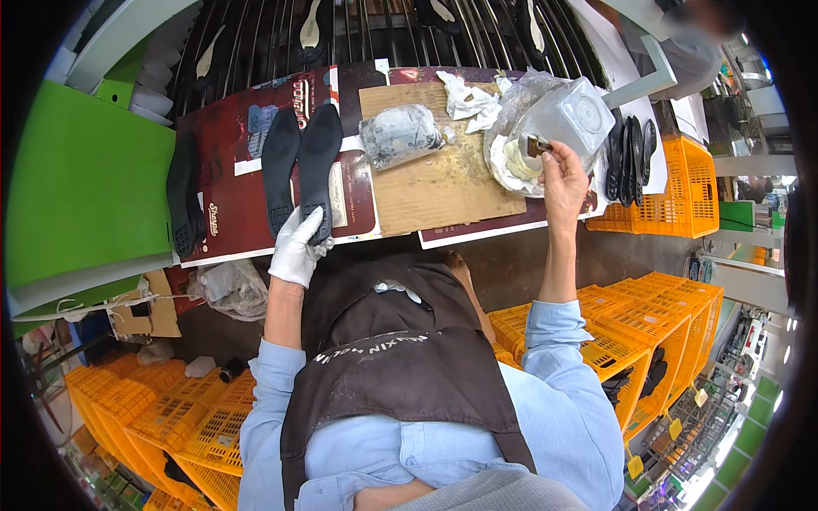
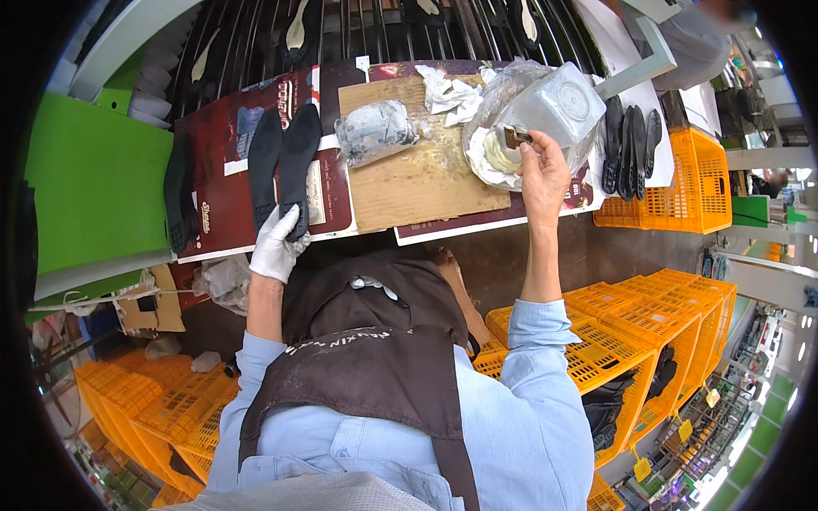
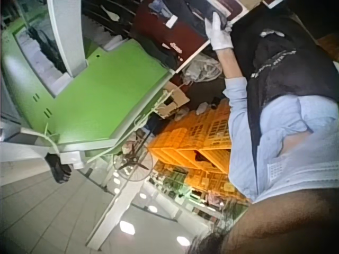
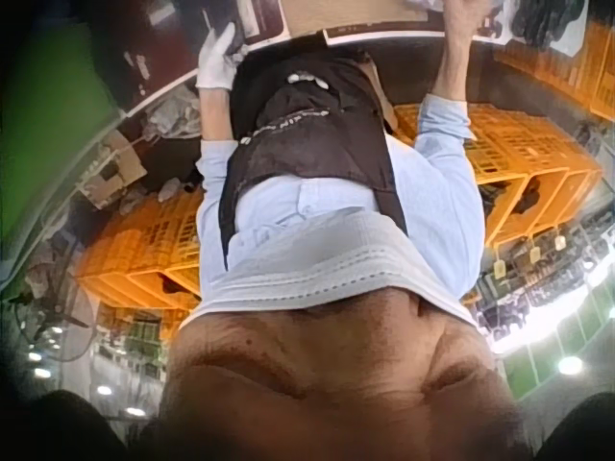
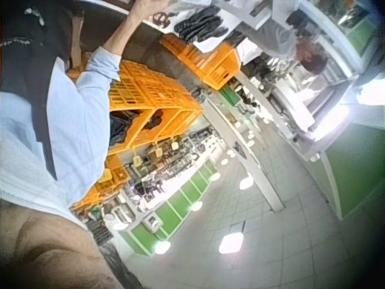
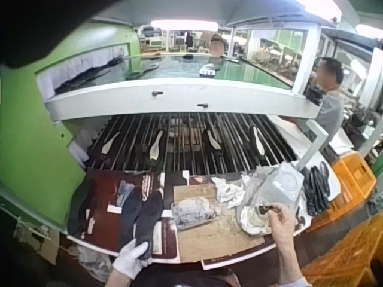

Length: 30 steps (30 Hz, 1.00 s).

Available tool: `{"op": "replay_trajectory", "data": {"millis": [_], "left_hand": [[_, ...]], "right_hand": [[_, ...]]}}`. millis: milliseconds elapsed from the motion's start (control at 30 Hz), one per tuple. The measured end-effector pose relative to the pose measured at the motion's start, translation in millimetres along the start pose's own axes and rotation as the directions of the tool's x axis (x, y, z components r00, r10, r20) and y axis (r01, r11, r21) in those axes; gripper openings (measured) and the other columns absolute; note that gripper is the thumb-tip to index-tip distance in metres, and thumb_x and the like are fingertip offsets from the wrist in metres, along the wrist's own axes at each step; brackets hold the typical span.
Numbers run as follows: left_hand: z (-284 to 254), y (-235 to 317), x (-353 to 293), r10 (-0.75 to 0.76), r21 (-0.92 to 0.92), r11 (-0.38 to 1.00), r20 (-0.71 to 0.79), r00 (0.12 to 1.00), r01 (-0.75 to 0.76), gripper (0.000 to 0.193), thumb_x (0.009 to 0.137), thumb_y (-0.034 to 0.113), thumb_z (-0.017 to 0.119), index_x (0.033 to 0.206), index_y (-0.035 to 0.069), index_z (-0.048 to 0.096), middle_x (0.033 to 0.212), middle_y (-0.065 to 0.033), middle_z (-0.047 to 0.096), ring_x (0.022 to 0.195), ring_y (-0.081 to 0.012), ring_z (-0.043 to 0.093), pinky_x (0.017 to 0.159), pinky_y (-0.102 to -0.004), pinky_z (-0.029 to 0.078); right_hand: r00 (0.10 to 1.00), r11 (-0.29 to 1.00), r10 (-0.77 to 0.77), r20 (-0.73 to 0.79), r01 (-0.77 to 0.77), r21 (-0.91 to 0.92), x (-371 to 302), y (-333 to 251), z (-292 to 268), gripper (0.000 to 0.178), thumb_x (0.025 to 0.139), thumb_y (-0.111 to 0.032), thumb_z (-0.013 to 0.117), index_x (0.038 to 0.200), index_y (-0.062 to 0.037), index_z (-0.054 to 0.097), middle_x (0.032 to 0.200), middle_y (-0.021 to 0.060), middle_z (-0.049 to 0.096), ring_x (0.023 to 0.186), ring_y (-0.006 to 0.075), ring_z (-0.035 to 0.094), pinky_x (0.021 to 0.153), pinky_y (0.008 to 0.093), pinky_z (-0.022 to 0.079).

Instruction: Applying adhesive to shoe soles using a small brush and placing the components on a conveyor belt for further processing.

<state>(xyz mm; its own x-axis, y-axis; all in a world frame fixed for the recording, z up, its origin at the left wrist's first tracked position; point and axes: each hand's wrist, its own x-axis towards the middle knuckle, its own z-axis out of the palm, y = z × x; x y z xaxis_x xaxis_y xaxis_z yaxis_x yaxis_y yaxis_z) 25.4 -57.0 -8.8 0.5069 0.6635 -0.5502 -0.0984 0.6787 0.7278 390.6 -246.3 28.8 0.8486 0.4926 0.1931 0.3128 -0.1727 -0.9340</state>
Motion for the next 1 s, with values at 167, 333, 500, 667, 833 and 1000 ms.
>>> {"op": "replay_trajectory", "data": {"millis": [167,333,500,667,833,1000], "left_hand": [[7.0,3.5,-5.3,0.150,0.015,0.988,0.068,0.986,-0.152,0.023,0.097,0.015,0.056,0.117,0.005,0.056,0.099,-0.0094,0.068,0.067,-0.0108,0.060,0.056,-0.0244,0.050],[30.8,10.8,-26.4,0.174,0.007,0.984,0.224,0.959,-0.180,0.031,0.096,0.018,0.057,0.121,0.001,0.049,0.103,-0.0130,0.065,0.066,-0.0147,0.061,0.058,-0.0284,0.051],[73.5,-6.5,-37.9,0.040,-0.060,0.998,0.373,0.927,-0.019,0.037,0.095,0.022,0.061,0.123,0.002,0.047,0.106,-0.0124,0.064,0.072,-0.0179,0.065,0.064,-0.0301,0.054],[94.8,-28.1,-35.8,-0.062,-0.066,0.992,0.455,0.888,0.104,0.043,0.095,0.020,0.061,0.130,0.003,0.044,0.116,-0.0131,0.062,0.081,-0.0179,0.067,0.070,-0.0294,0.057],[90.0,-29.8,-41.4,-0.028,-0.086,0.993,0.528,0.849,0.086,0.054,0.090,0.012,0.065,0.136,0.002,0.039,0.124,-0.0132,0.058,0.093,-0.0189,0.066,0.079,-0.0303,0.057],[92.8,-28.3,-42.0,-0.005,-0.092,0.994,0.546,0.838,0.066,0.058,0.088,0.012,0.068,0.136,0.001,0.038,0.124,-0.0134,0.057,0.093,-0.0193,0.066,0.079,-0.0301,0.056]], "right_hand": [[0.992,0.942,0.128,0.020,-0.128,0.311,1.7,0.8,4.0,0.026,0.092,-0.004,0.063,0.117,0.0019,0.059,0.087,0.0017,0.064,0.059,0.0039,0.051,0.052,0.0179,0.040],[0.961,0.805,0.262,0.091,-0.269,0.528,4.5,-1.6,7.0,0.028,0.093,-0.004,0.061,0.120,0.0023,0.058,0.092,0.0041,0.065,0.059,0.0058,0.051,0.051,0.0173,0.041],[0.946,0.676,0.239,0.220,-0.325,0.662,10.1,-19.9,20.9,0.027,0.091,-0.004,0.064,0.117,0.0024,0.060,0.089,0.0036,0.064,0.063,0.0075,0.053,0.054,0.0186,0.043],[0.956,0.877,0.029,0.292,-0.165,0.452,6.1,-50.5,56.2,0.024,0.089,-0.003,0.066,0.113,0.0015,0.063,0.086,0.0012,0.063,0.063,0.0063,0.052,0.055,0.0179,0.042],[0.821,0.865,-0.458,0.340,0.500,-0.043,-7.2,-75.6,92.0,0.022,0.085,-0.002,0.069,0.107,-0.0016,0.065,0.088,0.0040,0.064,0.060,0.0058,0.051,0.055,0.0201,0.043],[0.633,0.665,-0.623,0.459,0.738,-0.115,-10.1,-85.9,111.6,0.024,0.080,-0.001,0.069,0.103,-0.0046,0.063,0.097,0.0117,0.066,0.085,0.0312,0.067,0.070,0.0370,0.055]]}}
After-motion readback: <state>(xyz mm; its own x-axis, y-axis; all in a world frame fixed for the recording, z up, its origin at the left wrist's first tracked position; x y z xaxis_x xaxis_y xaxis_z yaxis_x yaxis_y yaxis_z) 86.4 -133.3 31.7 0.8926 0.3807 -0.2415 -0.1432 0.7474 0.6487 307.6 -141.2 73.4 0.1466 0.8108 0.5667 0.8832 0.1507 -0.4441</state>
